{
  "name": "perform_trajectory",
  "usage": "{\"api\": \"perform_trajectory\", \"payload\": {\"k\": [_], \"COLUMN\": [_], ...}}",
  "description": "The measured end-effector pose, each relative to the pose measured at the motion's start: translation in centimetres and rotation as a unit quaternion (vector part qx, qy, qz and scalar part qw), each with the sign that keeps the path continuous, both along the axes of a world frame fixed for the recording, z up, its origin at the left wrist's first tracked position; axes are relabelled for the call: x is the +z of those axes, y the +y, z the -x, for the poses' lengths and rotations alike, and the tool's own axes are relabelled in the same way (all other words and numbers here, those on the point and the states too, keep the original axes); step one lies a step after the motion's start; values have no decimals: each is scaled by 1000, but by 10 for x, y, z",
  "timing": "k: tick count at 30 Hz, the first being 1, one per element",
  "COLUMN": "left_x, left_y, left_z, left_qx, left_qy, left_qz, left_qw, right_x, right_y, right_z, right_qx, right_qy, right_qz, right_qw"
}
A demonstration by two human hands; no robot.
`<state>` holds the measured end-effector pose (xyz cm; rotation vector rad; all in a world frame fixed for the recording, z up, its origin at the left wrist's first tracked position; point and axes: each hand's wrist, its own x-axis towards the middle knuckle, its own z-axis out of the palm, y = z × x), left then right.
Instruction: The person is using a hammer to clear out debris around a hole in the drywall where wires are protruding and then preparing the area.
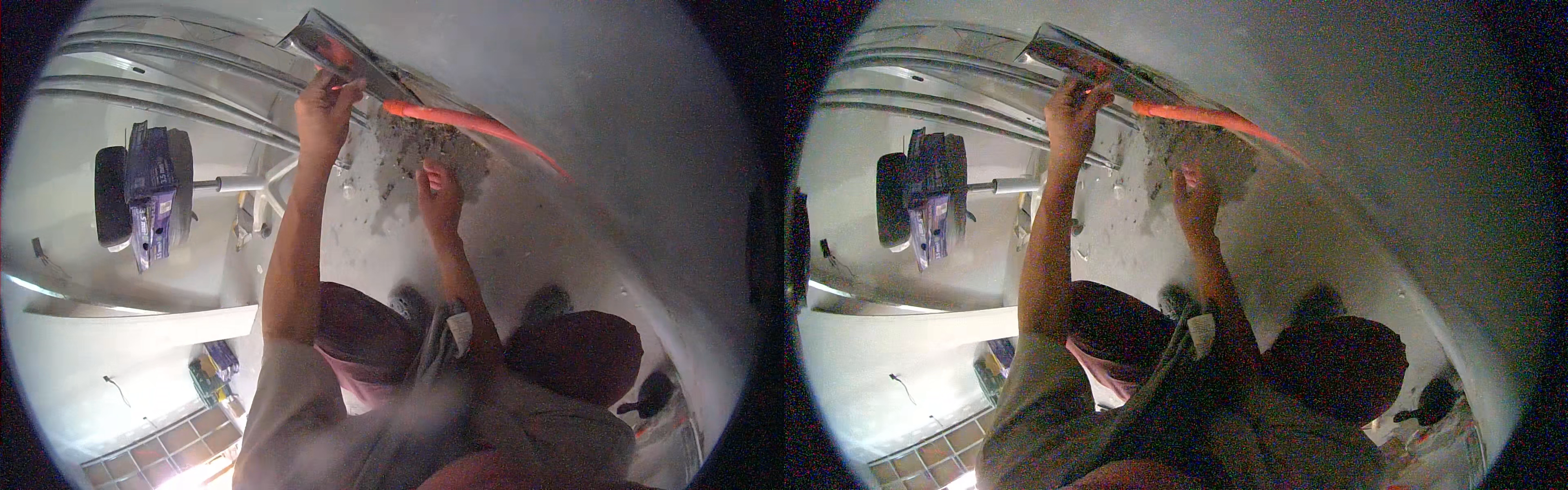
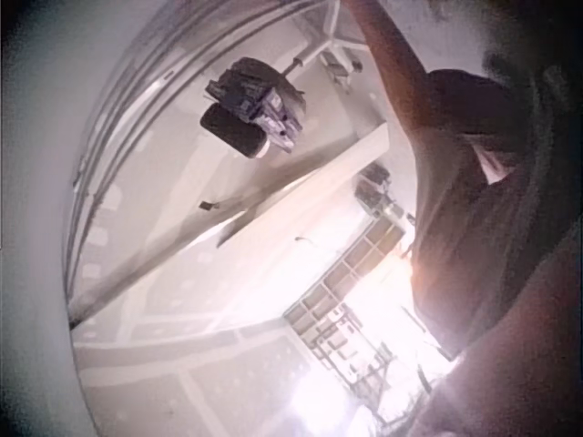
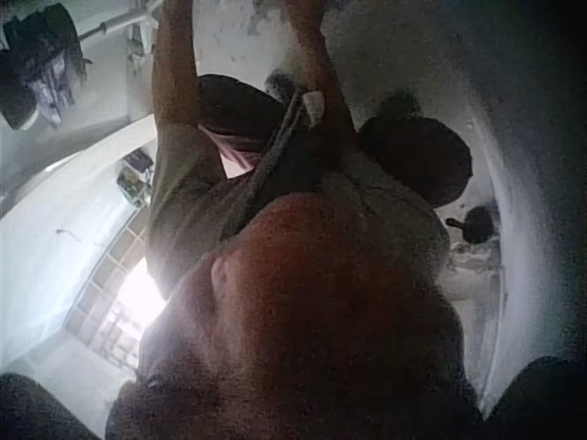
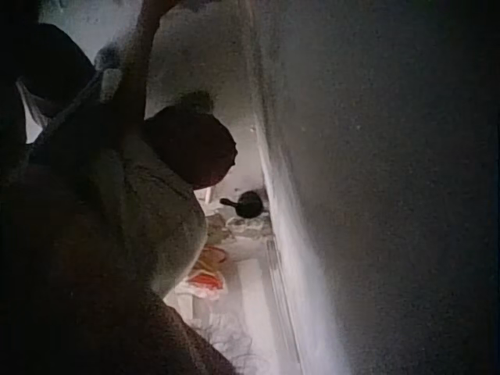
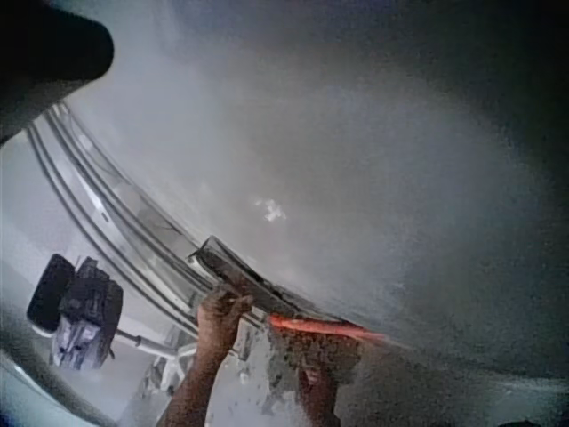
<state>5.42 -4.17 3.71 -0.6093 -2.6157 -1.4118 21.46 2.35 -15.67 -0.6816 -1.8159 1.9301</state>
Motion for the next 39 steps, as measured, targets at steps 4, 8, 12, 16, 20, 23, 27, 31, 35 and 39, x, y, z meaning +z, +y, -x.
{"api": "perform_trajectory", "payload": {"k": [4,8,12,16,20,23,27,31,35,39], "left_x": [-6,-10,-10,-4,2,3,-9,-17,-18,-22], "left_y": [1,-4,2,6,11,17,9,15,14,5], "left_z": [5,4,2,-4,-16,-22,-18,-19,-17,-5], "left_qx": [-14,-23,-23,0,2,25,5,-25,-3,-11], "left_qy": [3,6,-6,3,50,19,20,11,32,25], "left_qz": [-15,-27,-64,5,66,77,38,-14,1,-29], "left_qw": [1000,999,998,1000,997,997,999,1000,999,999], "right_x": [-2,-2,0,5,9,5,7,2,4,13], "right_y": [2,0,3,6,6,7,6,6,3,3], "right_z": [4,5,7,7,5,6,6,6,7,19], "right_qx": [-9,-17,-23,-28,-22,-26,-26,-24,-30,17], "right_qy": [6,4,9,32,18,17,27,18,31,43], "right_qz": [8,-2,-8,8,4,1,17,23,22,111], "right_qw": [1000,1000,1000,999,1000,1000,999,999,999,993]}}
